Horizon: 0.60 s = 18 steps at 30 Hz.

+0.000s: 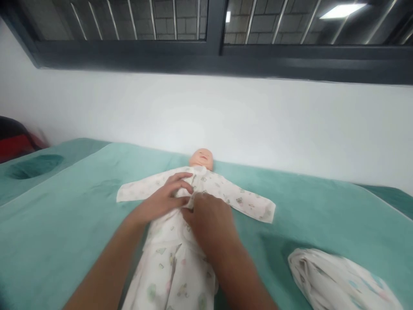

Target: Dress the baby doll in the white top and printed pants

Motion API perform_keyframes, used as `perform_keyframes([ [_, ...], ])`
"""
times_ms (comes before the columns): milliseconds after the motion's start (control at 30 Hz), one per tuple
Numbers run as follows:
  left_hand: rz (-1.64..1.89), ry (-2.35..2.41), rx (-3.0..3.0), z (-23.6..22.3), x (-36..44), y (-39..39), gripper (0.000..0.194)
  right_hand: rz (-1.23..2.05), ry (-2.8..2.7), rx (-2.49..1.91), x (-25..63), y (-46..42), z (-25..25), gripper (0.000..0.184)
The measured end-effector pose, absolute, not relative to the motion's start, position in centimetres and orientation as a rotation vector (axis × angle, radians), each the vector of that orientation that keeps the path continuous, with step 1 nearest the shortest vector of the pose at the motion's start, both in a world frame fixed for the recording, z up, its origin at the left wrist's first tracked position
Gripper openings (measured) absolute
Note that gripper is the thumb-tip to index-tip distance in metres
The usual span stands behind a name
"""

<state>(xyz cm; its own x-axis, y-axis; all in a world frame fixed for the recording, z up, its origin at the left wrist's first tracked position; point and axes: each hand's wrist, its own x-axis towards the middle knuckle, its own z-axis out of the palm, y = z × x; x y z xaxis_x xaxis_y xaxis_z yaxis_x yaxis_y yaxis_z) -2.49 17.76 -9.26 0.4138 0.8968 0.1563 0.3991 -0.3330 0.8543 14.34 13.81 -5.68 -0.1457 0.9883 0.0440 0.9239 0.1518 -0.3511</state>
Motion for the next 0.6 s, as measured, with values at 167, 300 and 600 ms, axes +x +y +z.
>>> perform_keyframes([
  [167,0.849,1.143,1.971,-9.7,-2.2,17.8,0.014,0.305,-2.233,-1.789,14.2,14.5,-7.0,0.022],
  [300,0.895,1.182,2.014,-10.0,-2.0,17.9,0.014,0.438,-2.257,-1.669,15.4,15.1,-6.9,0.025],
  [600,0.934,1.188,2.023,-10.1,-1.9,18.2,0.011,0.847,-2.156,-1.478,17.0,16.4,-6.8,0.022],
])
